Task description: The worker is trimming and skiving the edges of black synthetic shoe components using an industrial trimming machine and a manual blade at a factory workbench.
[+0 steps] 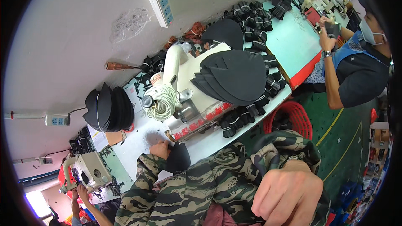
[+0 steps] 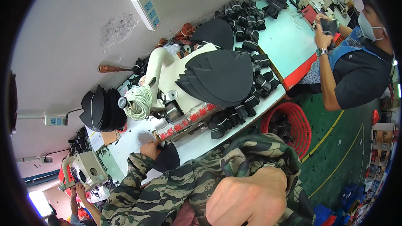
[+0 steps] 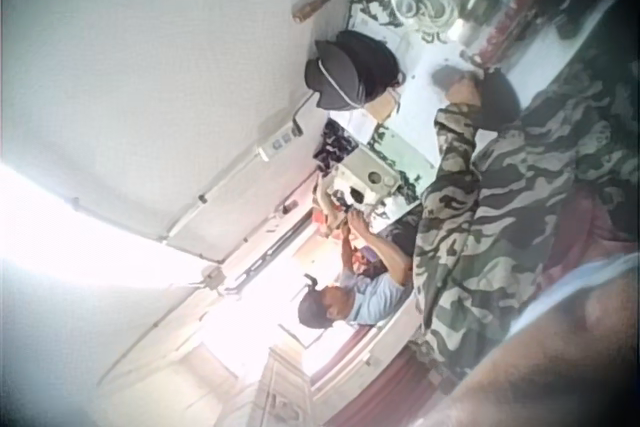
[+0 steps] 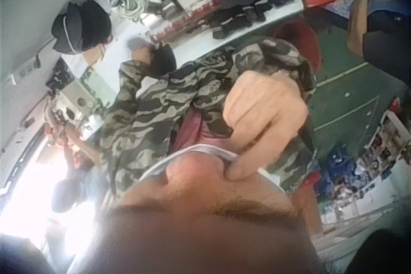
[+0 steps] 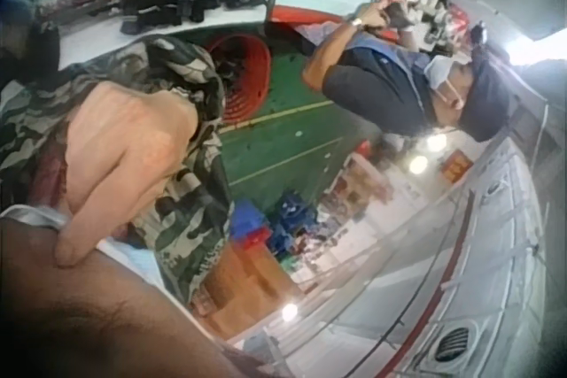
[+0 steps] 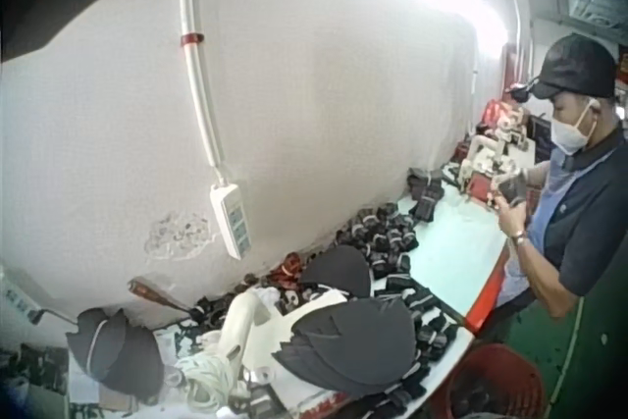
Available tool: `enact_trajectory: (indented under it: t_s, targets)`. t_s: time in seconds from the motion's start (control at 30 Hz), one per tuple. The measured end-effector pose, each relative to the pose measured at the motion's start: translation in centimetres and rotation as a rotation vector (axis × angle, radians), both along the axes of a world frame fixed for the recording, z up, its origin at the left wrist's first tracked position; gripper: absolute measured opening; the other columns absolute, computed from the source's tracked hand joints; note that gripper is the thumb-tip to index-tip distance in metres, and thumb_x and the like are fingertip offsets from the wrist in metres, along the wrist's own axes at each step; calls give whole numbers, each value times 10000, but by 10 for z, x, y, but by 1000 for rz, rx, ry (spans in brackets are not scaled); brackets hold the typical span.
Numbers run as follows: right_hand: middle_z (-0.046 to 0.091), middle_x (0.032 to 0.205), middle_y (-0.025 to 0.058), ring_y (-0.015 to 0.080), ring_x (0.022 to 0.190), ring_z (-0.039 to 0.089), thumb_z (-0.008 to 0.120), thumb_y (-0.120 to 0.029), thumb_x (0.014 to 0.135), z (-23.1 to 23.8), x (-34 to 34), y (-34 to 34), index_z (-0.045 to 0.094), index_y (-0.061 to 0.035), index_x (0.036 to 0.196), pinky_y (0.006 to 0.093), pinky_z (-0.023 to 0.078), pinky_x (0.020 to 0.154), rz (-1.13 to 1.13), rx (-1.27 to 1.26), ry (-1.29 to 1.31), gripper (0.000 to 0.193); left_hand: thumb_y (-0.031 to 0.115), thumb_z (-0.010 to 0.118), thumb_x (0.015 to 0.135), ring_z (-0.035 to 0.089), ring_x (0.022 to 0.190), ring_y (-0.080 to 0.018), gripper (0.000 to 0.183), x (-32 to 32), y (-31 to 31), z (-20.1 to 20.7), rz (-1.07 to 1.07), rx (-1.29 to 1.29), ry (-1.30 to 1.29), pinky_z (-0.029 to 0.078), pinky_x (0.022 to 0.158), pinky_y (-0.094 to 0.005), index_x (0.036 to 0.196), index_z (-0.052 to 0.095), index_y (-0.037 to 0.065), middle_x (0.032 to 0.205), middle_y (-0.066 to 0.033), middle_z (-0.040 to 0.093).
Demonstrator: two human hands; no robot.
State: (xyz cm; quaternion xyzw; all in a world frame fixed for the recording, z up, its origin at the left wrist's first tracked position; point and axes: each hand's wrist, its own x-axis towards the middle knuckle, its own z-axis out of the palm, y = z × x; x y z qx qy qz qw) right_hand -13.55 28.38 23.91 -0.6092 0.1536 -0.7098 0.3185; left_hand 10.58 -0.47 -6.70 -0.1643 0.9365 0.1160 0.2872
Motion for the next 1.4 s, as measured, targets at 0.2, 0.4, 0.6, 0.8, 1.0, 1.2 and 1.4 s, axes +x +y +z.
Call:
enact_trajectory:
  t_s: [0.2,0.4,0.6,0.8,1.0,1.2,1.4]
  targets:
    - [639,801,150,167,484,482,593,-36,913,24,4,-10,699,66,913,285,350,416,-36,-27,3,147,246,739,734,658,919,-335,313,-1,4,5,13,-10,35,530,736,-468,1009,647,126,1043,-98,629]
    - [606,778,179,246,551,525,545,-147,939,9,3,-6,610,41,785,340,397,450,36,-51,5,251,290,706,753,659,898,-342,193,16,4,-8,-210,-170,167,522,739,-474,854,701,126,867,-93,673]
    - [439,1429,206,371,1273,480,770,-146,733,-92,-39,-13,689,-76,1092,415,407,1030,-150,746,479,374,246,645,821,642,781,-386,164,-52,24,121,-252,560,6,511,709,-447,905,702,118,835,-171,670]
    - [690,1021,145,268,955,674,689,-98,778,-195,9,-45,652,-40,1093,329,509,851,-421,1128,393,323,180,596,932,651,736,-181,233,-107,13,154,335,930,-134,505,677,-284,1059,637,-12,904,-104,678]
    - [675,1065,152,227,912,675,652,-92,821,-204,90,-82,573,9,1227,313,519,815,-359,1081,151,426,139,515,929,511,393,-117,258,-96,-31,122,740,1282,-185,388,352,-230,1061,639,-44,696,-56,637]
    - [633,1008,86,71,808,582,629,-45,864,-207,96,-114,490,36,1309,231,503,692,-138,1087,-99,473,102,443,923,456,371,-92,254,-104,-48,117,775,1104,-210,324,329,-238,1026,655,7,600,-26,571]
    - [655,992,112,101,799,591,649,-75,843,-200,86,-121,518,42,1286,257,500,699,-232,1066,-158,476,177,473,952,423,376,-97,225,-118,-57,122,629,1110,-151,311,340,-243,979,643,32,552,-10,504]
